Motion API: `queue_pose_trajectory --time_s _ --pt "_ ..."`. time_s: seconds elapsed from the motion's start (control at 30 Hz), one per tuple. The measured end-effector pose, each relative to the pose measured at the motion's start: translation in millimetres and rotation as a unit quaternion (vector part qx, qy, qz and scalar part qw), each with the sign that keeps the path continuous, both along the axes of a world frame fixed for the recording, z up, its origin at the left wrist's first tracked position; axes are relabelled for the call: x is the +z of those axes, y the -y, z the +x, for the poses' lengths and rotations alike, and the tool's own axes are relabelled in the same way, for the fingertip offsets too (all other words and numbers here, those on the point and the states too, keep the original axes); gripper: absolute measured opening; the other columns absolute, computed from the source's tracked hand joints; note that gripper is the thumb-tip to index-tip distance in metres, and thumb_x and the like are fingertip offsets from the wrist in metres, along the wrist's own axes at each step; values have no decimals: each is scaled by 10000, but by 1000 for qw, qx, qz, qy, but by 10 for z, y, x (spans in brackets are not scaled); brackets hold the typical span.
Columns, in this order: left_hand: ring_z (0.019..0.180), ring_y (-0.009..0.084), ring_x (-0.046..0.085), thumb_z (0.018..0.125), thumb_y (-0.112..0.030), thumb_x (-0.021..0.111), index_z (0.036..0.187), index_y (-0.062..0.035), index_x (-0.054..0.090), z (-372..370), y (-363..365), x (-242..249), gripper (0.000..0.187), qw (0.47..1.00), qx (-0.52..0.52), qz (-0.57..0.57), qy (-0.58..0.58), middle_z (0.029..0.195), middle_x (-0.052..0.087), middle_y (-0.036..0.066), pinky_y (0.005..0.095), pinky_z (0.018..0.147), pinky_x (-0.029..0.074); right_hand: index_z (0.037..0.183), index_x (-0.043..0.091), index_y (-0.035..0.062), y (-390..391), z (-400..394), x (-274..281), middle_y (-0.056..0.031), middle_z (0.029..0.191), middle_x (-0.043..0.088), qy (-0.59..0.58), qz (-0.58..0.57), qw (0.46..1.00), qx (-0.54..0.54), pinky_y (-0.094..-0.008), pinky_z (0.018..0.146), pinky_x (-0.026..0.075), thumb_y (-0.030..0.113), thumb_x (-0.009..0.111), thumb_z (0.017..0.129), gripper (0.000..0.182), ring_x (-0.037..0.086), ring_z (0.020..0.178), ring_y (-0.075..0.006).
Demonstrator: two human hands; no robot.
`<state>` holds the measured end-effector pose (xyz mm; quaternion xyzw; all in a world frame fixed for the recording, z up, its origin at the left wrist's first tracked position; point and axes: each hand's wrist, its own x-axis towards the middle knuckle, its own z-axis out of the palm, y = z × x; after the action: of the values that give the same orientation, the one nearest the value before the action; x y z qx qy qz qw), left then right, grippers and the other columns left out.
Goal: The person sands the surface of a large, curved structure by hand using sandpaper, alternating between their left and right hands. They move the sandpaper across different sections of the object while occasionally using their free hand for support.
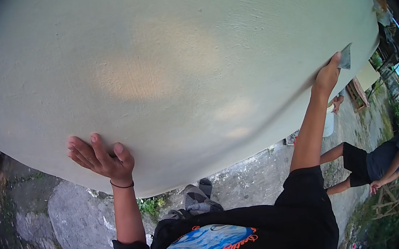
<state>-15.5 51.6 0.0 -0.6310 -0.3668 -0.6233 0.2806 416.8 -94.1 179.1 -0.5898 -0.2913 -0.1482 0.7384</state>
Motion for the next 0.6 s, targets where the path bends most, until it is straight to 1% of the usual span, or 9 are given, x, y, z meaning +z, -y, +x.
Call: queue_pose_trajectory --time_s 0.1,0.13,0.2,0.27,0.33,0.43,0.5,0.57,0.6 --pt "1394 358 235 923 -323 382 1370 -107 413 -1 -8 -10 497 1000 0 2 1 1472 292 232 499 1136 115 1416 297 -7 -314 -413 312 -223 1495 227 230 49 968 -85 -435 1139 86 367 383 981 580 217 1395 -314" --pt "1393 358 235 925 -325 383 1368 -105 416 0 -13 -3 496 1000 3 5 0 1470 295 232 500 1135 118 1416 337 38 -447 -872 245 -221 1494 237 352 25 922 -161 -454 1139 79 359 426 966 559 225 1396 -311" --pt "1393 356 236 925 -328 384 1367 -106 417 11 -10 -3 496 1000 2 4 1 1468 299 232 499 1135 121 1405 395 147 -486 -1312 -323 -207 1503 233 604 -86 781 -133 -490 1137 52 338 486 926 524 181 1414 -323" --pt "1393 354 237 926 -330 386 1367 -106 418 -11 8 -3 495 1000 3 3 2 1466 303 232 499 1135 124 1414 389 223 -315 -1090 -929 -185 1519 211 704 -156 687 -89 -498 1139 35 309 510 894 541 136 1422 -351" --pt "1392 352 240 926 -330 390 1369 -111 417 -1 6 1 495 1000 3 2 6 1464 310 228 498 1134 128 1433 354 184 -155 -549 -1100 -192 1513 220 685 -143 705 -115 -500 1139 35 303 458 930 527 148 1418 -353" --pt "1392 350 240 924 -328 393 1362 -113 425 1 4 -7 489 1000 5 1 7 1462 317 223 498 1133 132 1446 281 63 -53 -162 -762 -183 1530 163 508 -82 848 -128 -469 1143 54 337 368 980 548 114 1428 -319" --pt "1391 350 243 923 -326 394 1359 -115 429 3 1 1 486 1000 5 5 11 1460 321 221 498 1133 132 1443 247 4 -61 21 -266 -183 1534 141 285 -23 956 -68 -456 1141 63 364 341 993 584 95 1425 -329" --pt "1390 350 246 922 -324 395 1357 -116 432 11 1 11 484 1000 0 7 9 1459 324 219 497 1133 133 1442 235 -10 -111 39 100 -182 1534 136 134 -1 991 -24 -452 1138 64 373 342 994 599 88 1423 -340" --pt "1388 350 251 921 -324 395 1355 -117 434 11 6 13 483 1000 2 5 11 1457 329 219 497 1133 135 1446 224 -9 -199 -187 246 -185 1533 136 167 4 985 -53 -453 1138 54 382 344 994 610 91 1421 -348"
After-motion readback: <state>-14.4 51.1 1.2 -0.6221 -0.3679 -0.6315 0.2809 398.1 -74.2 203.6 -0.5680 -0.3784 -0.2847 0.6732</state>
